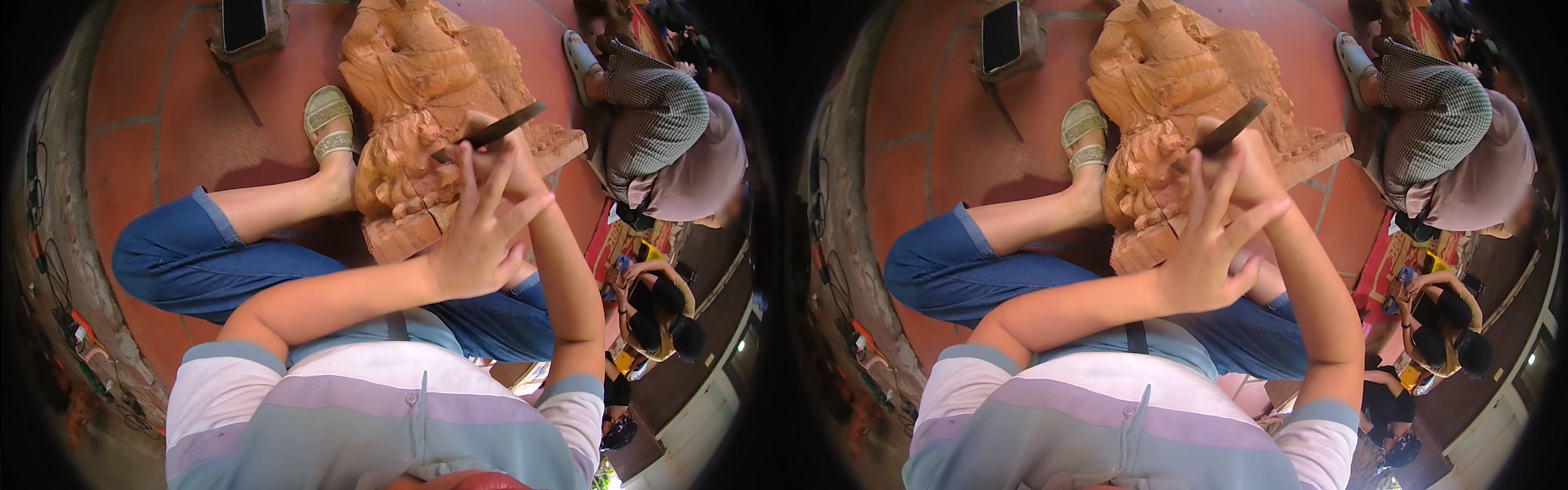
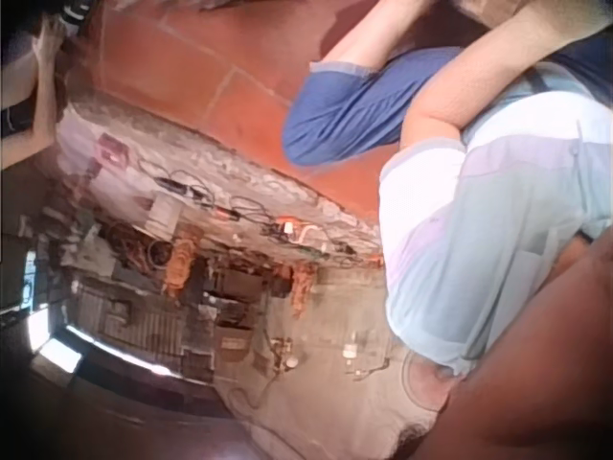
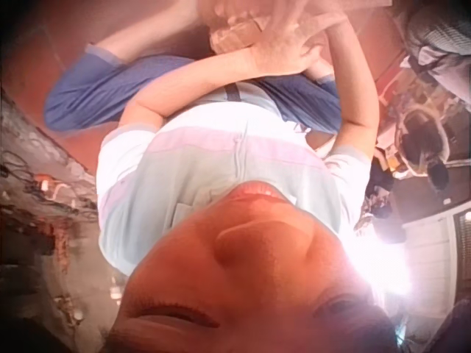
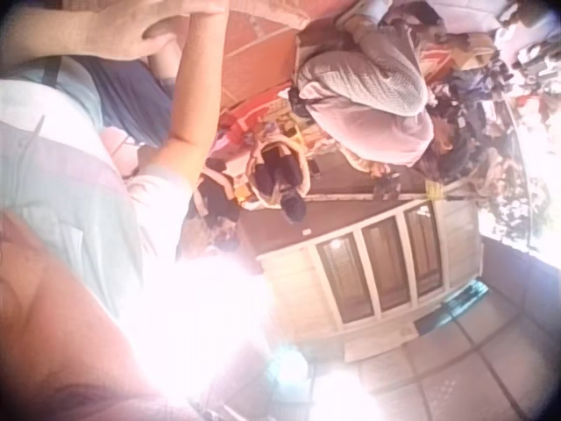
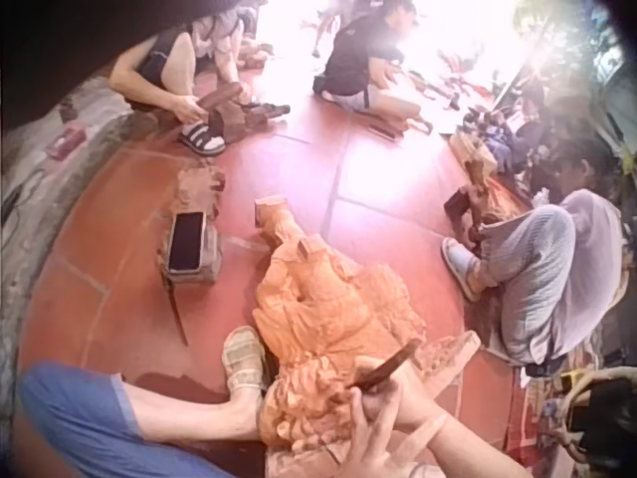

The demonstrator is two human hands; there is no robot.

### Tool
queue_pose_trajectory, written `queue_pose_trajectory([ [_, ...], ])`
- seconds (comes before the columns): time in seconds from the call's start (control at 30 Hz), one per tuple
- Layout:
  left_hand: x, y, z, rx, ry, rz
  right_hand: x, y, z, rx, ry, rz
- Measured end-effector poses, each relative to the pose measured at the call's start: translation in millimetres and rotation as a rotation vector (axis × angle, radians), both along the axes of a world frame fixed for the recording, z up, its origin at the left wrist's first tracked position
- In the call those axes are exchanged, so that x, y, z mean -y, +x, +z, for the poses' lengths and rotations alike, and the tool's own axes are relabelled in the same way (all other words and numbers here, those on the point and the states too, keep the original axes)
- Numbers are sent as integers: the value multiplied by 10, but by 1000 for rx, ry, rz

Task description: The person sits on the floor and carves a wooden figure using a chisel and mallet. They occasionally pause to adjust the wood or switch tools, continuing to shape the piece with repeated strikes.

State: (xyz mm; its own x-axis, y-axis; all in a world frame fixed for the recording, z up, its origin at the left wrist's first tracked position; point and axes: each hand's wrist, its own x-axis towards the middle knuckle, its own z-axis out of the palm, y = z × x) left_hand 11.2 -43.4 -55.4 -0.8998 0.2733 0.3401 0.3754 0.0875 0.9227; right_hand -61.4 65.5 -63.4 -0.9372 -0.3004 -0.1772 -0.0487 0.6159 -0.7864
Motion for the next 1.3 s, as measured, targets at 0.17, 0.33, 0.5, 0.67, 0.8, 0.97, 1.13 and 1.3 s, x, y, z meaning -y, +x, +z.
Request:
queue_pose_trajectory([
  [0.17,-28,-188,-4,-19,5,1,-33,-321,36,253,9,-254],
  [0.33,29,-18,9,-1,41,16,51,-197,147,94,43,2],
  [0.5,34,-156,67,-11,-1,24,20,-276,72,101,3,-22],
  [0.67,2,-161,-35,-24,37,8,22,-314,120,213,-33,-174],
  [0.8,45,-89,49,-4,29,-2,28,-190,81,104,-97,-9],
  [0.97,-11,-258,9,-17,12,-14,82,-326,179,250,45,-296],
  [1.13,63,40,7,4,17,29,52,-185,79,117,72,-46],
  [1.3,50,-188,120,-36,-34,25,19,-275,90,158,113,-124],
])
